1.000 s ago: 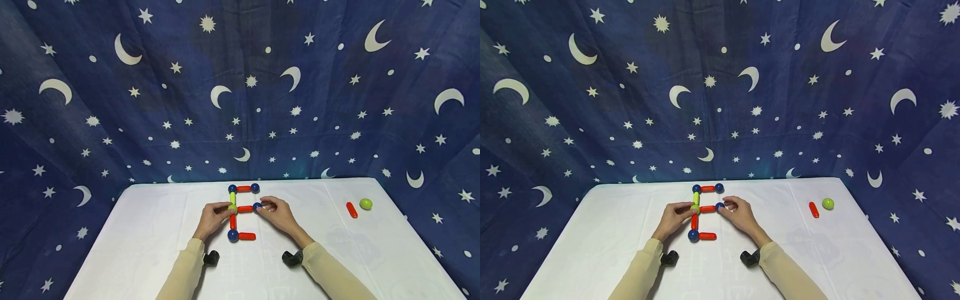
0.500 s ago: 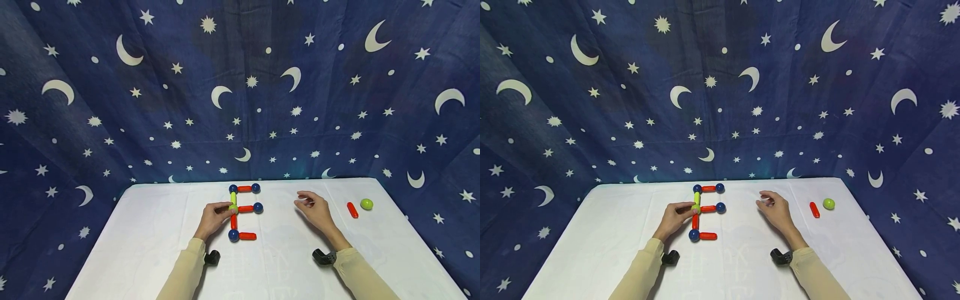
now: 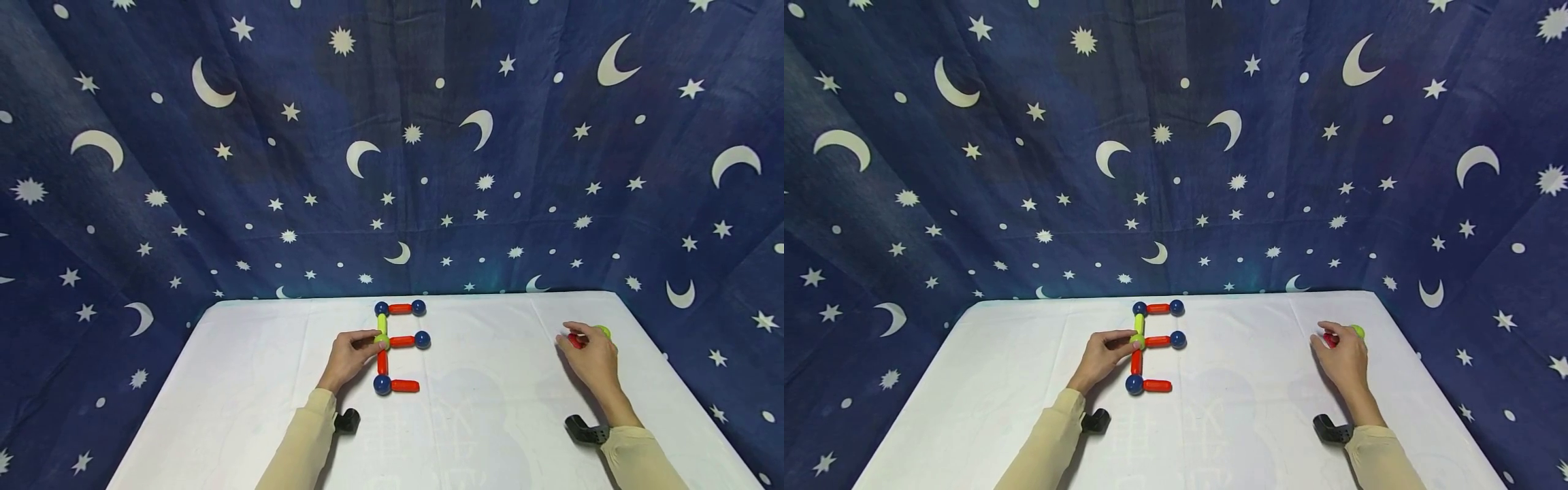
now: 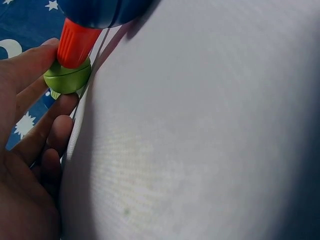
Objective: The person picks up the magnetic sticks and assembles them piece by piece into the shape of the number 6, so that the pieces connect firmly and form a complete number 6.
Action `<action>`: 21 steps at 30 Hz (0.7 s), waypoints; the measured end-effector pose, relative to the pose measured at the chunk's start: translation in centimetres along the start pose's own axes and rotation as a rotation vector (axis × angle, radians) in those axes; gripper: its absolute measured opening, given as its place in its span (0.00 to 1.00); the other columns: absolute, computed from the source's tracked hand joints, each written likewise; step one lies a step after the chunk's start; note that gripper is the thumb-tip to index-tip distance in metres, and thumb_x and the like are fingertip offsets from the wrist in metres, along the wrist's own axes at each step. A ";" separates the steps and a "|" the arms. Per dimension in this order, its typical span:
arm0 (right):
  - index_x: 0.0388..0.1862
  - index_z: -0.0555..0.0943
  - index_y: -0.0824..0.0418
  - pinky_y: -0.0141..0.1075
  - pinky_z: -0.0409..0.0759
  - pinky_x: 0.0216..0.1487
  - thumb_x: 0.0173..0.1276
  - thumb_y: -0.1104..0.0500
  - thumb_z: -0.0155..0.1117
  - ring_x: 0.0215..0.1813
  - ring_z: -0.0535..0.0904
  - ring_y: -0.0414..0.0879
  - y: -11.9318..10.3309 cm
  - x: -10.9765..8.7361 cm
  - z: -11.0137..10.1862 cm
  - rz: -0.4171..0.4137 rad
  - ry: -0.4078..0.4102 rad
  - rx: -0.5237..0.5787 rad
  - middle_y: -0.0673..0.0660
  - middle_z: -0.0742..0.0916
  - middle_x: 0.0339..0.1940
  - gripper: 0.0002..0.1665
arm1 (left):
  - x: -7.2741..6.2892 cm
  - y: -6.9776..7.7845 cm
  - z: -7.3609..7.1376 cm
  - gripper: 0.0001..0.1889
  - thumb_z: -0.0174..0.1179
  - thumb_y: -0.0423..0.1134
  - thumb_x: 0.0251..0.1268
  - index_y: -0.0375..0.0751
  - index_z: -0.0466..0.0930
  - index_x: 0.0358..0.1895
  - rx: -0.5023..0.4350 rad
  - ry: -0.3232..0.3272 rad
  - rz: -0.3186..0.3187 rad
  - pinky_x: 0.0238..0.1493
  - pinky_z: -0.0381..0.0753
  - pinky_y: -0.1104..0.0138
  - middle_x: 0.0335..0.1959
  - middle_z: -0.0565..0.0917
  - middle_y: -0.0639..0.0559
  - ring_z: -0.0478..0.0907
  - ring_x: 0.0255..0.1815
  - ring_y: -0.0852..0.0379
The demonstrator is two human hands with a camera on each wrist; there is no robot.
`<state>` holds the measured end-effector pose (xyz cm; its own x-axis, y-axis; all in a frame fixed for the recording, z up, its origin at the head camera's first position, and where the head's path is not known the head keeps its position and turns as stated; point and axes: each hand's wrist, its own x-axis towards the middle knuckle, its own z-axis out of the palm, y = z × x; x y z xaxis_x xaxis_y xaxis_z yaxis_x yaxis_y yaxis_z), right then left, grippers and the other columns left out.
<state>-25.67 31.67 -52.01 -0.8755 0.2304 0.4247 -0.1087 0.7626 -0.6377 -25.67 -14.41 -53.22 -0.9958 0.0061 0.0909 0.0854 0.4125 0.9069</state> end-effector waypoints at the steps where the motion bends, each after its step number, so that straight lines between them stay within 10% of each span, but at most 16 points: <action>1: 0.50 0.84 0.71 0.50 0.67 0.44 0.61 0.67 0.71 0.45 0.78 0.64 0.2 0.0 -0.2 0.015 0.011 -0.005 0.72 0.84 0.42 0.18 | 0.0 0.0 0.0 0.16 0.74 0.39 0.60 0.39 0.89 0.50 0.002 0.000 0.002 0.49 0.83 0.59 0.46 0.88 0.46 0.83 0.43 0.54; 21: 0.51 0.83 0.72 0.59 0.67 0.49 0.62 0.66 0.68 0.50 0.77 0.70 2.0 -0.3 -1.6 0.181 -0.065 -0.072 0.76 0.84 0.45 0.18 | -0.1 0.1 -0.1 0.15 0.74 0.40 0.61 0.41 0.90 0.50 0.008 -0.005 0.004 0.49 0.83 0.59 0.45 0.88 0.47 0.82 0.43 0.54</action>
<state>-24.85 34.04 -52.37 -0.9067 0.3293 0.2633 0.0847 0.7540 -0.6514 -25.55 -14.45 -53.14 -0.9956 0.0127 0.0925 0.0893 0.4194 0.9034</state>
